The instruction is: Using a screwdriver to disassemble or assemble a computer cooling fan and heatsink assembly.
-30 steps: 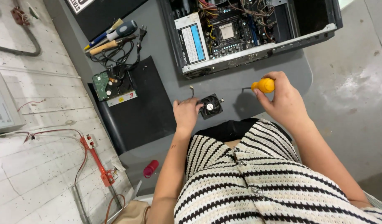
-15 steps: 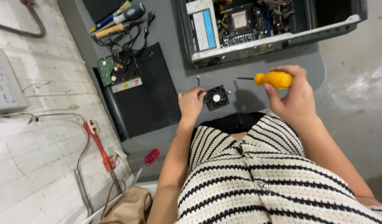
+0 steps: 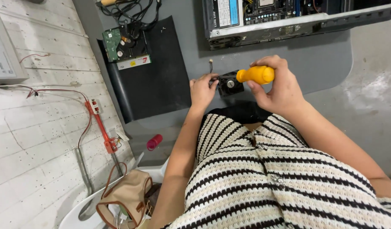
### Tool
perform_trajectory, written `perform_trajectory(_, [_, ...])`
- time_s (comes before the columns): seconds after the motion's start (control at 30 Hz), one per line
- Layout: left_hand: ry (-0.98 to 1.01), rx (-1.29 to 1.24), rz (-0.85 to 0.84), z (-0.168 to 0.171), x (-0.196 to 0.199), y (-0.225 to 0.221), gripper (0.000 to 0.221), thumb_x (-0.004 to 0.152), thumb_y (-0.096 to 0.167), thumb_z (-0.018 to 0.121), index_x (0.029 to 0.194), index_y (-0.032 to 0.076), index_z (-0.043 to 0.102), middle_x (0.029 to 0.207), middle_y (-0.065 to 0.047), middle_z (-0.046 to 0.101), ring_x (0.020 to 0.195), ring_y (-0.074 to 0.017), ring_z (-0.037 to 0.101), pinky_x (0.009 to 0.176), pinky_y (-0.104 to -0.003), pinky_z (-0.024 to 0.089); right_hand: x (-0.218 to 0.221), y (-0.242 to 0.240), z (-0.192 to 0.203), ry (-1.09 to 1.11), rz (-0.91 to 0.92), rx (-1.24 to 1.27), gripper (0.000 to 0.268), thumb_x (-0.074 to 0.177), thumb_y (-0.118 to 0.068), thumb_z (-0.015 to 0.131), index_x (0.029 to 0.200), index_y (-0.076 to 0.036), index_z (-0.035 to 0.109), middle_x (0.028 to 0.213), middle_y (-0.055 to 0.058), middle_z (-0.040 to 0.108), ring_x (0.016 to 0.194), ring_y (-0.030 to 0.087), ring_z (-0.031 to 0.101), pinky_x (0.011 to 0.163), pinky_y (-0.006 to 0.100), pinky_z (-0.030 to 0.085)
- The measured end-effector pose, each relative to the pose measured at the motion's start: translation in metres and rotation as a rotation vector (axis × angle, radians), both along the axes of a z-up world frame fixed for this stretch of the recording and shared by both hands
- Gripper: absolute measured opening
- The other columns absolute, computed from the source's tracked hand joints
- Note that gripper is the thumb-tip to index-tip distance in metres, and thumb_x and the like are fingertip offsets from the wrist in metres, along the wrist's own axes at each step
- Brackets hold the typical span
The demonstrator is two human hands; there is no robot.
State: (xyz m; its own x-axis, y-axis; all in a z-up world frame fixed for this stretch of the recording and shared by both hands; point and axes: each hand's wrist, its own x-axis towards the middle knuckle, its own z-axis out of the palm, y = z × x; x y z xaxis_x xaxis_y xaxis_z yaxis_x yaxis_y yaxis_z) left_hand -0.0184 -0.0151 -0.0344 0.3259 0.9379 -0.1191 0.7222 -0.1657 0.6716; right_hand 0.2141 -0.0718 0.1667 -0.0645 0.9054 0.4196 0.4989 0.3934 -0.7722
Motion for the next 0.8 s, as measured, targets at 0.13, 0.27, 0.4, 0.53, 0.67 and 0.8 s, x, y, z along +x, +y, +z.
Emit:
perform_trajectory(0.13, [-0.018,-0.013,-0.006,0.004,0.001,0.000,0.021,0.098,0.026,0.069,0.119,0.023,0.072,0.098,0.007,0.077,0.083,-0.0154,0.072,0.096,-0.038,0.034,-0.006,0.002,-0.008,-0.021,0.012,0.010,0.040,0.095,-0.012,0.076,0.121,0.007,0.051,0.111,0.021,0.066,0.098,0.042,0.070,0.083,0.046,0.056])
perform_trajectory(0.27, [-0.028,-0.039,-0.006,0.008,0.001,0.000,0.021,0.100,0.025,0.068,0.120,0.021,0.072,0.100,0.006,0.077,0.084,-0.0155,0.072,0.098,-0.039,0.033,-0.009,0.005,-0.003,-0.060,0.059,-0.016,0.040,0.094,-0.010,0.076,0.121,0.005,0.051,0.111,0.021,0.066,0.094,0.042,0.071,0.081,0.047,0.057])
perform_trajectory(0.4, [-0.026,-0.061,-0.008,0.012,0.001,0.001,0.021,0.101,0.024,0.067,0.121,0.020,0.071,0.101,0.005,0.076,0.084,-0.0154,0.072,0.099,-0.039,0.032,-0.013,0.007,0.010,-0.134,0.115,-0.059,0.039,0.093,-0.008,0.077,0.120,0.004,0.052,0.111,0.022,0.066,0.091,0.044,0.071,0.078,0.046,0.058])
perform_trajectory(0.53, [0.006,-0.073,-0.016,0.014,0.002,0.002,0.022,0.100,0.026,0.067,0.121,0.021,0.071,0.102,0.004,0.077,0.085,-0.0166,0.073,0.100,-0.040,0.032,-0.013,0.010,0.017,-0.142,0.175,-0.064,0.036,0.094,-0.008,0.073,0.120,0.004,0.052,0.112,0.023,0.066,0.092,0.046,0.071,0.076,0.049,0.058])
perform_trajectory(0.67, [-0.008,-0.095,-0.015,0.012,0.001,0.002,0.023,0.101,0.025,0.066,0.122,0.020,0.071,0.104,0.004,0.077,0.086,-0.0171,0.073,0.101,-0.040,0.032,-0.009,0.006,0.012,-0.125,0.168,-0.070,0.037,0.095,-0.013,0.072,0.122,0.002,0.052,0.115,0.019,0.065,0.093,0.042,0.071,0.078,0.046,0.058])
perform_trajectory(0.8, [-0.008,-0.107,-0.017,0.011,0.001,0.002,0.023,0.101,0.025,0.066,0.123,0.020,0.071,0.105,0.003,0.077,0.087,-0.0186,0.073,0.101,-0.041,0.032,-0.007,0.006,0.007,-0.113,0.156,-0.060,0.038,0.095,-0.012,0.074,0.122,0.002,0.052,0.114,0.019,0.065,0.094,0.040,0.072,0.080,0.043,0.058])
